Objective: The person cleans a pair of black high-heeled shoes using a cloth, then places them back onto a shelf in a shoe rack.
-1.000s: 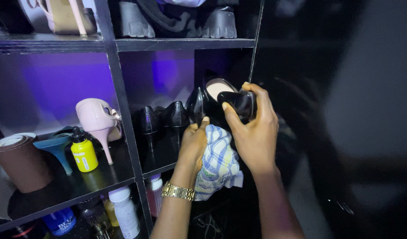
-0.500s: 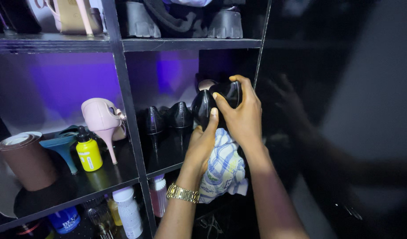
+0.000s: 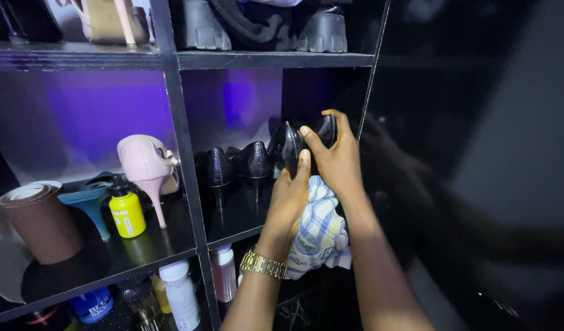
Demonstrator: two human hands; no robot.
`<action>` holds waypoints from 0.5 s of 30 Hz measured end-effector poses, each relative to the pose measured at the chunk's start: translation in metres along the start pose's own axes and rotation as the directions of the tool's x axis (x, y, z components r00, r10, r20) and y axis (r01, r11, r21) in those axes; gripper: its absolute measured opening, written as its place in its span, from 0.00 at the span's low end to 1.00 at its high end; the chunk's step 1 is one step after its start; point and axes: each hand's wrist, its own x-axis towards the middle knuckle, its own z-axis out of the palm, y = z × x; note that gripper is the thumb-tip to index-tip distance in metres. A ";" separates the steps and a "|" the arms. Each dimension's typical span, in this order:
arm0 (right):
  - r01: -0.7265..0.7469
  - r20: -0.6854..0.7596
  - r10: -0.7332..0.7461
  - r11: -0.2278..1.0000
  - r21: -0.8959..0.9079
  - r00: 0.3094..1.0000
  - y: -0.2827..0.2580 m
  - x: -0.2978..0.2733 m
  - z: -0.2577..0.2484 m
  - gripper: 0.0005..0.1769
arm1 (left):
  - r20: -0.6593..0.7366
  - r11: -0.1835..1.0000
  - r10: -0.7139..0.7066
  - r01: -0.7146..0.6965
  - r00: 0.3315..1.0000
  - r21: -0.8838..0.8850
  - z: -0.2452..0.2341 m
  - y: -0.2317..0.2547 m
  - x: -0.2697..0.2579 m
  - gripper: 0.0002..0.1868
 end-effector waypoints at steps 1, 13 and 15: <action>0.024 0.001 -0.024 1.000 0.006 1.000 0.003 0.001 0.001 0.28 | -0.030 0.996 -0.014 0.017 0.999 0.085 -0.001 0.001 0.002 0.44; 0.074 0.144 -0.073 0.997 -0.001 0.987 0.033 0.014 0.006 0.32 | -0.113 0.969 -0.123 0.144 0.986 0.200 -0.004 0.000 0.011 0.53; -0.003 0.164 0.003 1.000 -0.002 0.986 0.033 0.013 0.006 0.34 | -0.102 0.966 -0.155 0.172 0.983 0.191 -0.004 -0.004 0.011 0.53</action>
